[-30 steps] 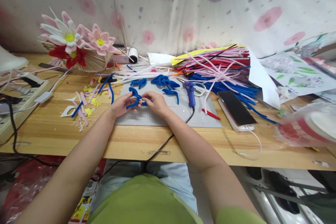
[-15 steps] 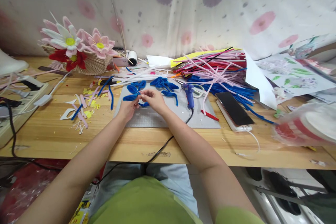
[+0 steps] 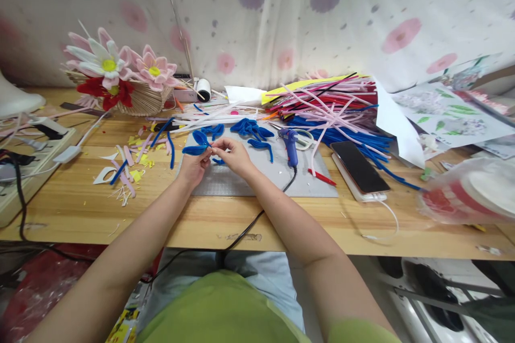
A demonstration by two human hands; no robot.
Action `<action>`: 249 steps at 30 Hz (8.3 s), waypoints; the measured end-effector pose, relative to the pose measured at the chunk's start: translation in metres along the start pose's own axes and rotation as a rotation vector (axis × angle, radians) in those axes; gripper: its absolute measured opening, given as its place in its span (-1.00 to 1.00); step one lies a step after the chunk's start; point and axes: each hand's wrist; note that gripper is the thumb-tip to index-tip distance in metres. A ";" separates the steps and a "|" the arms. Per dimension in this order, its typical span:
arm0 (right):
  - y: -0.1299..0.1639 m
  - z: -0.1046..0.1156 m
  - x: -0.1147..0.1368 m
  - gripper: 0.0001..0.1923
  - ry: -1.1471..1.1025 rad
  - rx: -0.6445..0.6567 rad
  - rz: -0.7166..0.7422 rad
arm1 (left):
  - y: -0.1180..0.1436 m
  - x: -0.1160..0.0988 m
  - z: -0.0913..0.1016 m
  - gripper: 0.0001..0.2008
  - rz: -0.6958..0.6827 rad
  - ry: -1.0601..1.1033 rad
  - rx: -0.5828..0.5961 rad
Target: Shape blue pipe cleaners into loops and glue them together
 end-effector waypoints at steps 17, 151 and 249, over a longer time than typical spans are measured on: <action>0.000 -0.010 -0.004 -0.79 0.117 -0.135 0.025 | -0.004 0.002 0.004 -0.72 0.018 0.067 -0.010; -0.013 0.014 0.015 -0.72 -0.248 0.264 -0.133 | -0.062 -0.075 0.009 -0.86 0.168 -0.742 0.661; -0.038 0.026 0.004 -0.86 0.048 0.105 -0.263 | -0.038 -0.018 0.041 -0.81 -0.020 -0.213 -0.410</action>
Point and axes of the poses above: each hand's wrist, its own y-axis away from the middle knuckle, its own z-axis out of the back of the hand, x = y × z, and after that the axes turned 8 degrees about -z, right-handed
